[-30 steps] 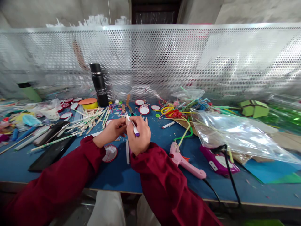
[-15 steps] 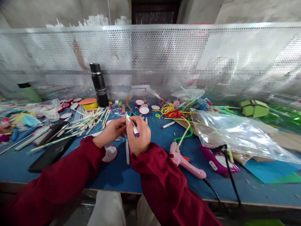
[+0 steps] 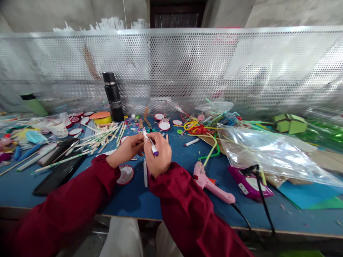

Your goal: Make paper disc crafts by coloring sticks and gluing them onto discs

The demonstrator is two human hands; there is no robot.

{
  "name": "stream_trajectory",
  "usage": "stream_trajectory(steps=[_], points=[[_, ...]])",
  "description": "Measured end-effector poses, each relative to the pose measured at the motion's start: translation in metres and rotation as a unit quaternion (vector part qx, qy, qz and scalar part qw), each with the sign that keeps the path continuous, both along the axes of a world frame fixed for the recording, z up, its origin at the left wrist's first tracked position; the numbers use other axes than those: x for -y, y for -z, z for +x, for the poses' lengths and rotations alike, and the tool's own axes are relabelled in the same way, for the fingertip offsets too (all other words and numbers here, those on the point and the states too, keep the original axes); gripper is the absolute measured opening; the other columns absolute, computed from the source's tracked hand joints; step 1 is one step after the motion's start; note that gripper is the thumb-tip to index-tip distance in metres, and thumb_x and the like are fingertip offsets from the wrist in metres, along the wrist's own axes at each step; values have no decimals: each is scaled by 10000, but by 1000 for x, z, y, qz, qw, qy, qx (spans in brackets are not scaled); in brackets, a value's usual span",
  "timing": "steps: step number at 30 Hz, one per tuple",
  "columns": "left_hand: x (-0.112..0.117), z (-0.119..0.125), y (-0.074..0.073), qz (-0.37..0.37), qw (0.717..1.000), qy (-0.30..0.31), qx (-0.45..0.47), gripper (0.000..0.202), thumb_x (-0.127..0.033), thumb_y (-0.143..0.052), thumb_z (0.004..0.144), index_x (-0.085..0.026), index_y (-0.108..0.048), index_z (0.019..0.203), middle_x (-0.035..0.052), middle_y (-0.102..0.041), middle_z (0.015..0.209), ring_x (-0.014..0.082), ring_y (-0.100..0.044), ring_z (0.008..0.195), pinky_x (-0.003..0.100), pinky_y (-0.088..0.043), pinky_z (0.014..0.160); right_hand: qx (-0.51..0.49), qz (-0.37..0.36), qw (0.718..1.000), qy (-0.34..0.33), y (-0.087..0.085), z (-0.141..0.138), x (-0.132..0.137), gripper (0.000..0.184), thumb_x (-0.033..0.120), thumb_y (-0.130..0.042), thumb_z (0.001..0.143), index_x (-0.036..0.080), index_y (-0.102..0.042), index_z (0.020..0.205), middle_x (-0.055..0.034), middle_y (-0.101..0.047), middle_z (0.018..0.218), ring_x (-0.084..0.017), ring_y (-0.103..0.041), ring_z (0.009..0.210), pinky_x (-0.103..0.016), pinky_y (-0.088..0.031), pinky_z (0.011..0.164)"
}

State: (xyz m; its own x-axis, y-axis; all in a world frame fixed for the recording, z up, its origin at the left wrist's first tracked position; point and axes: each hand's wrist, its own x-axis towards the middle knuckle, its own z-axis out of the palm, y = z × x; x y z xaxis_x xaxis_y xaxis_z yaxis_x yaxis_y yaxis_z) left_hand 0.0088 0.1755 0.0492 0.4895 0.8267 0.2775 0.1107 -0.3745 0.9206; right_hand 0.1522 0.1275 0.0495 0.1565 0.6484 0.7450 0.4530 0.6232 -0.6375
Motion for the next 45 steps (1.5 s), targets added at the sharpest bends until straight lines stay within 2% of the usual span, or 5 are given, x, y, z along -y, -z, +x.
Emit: stream_trajectory(steps=[9, 15, 27, 45], points=[[1, -1, 0, -3, 1000, 4, -1, 322, -481, -656, 912, -178, -564, 856, 13, -686, 763, 153, -705, 680, 221, -532, 548, -1, 2, 1000, 5, 0, 0, 1, 112, 290, -543, 964, 239, -641, 979, -15, -737, 854, -185, -680, 772, -322, -477, 694], [0, -1, 0, 1, 1000, -2, -2, 341, -496, -656, 911, -186, -533, 843, 5, -673, 703, 159, -700, 662, 216, -520, 533, 5, 0, 1000, 6, 1, 0, -1, 119, 289, -539, 962, 238, -645, 975, -15, -742, 859, -188, -681, 784, -318, -471, 689], [2, 0, -2, -4, 1000, -3, -2, 336, -494, -649, 914, -188, -528, 844, -2, -655, 711, 165, -712, 679, 216, -523, 537, 5, -7, 1000, 7, 0, 0, 0, 129, 298, -535, 964, 236, -647, 982, -17, -744, 866, -188, -682, 785, -318, -476, 696], [1, -1, -1, -8, 1000, -4, -3, 377, -547, -672, 901, -180, -583, 888, 16, -691, 772, 163, -703, 684, 231, -542, 557, 4, 8, 1000, 26, 2, 2, -1, 117, 286, -546, 954, 234, -646, 986, -24, -742, 873, -197, -687, 807, -330, -493, 726]])
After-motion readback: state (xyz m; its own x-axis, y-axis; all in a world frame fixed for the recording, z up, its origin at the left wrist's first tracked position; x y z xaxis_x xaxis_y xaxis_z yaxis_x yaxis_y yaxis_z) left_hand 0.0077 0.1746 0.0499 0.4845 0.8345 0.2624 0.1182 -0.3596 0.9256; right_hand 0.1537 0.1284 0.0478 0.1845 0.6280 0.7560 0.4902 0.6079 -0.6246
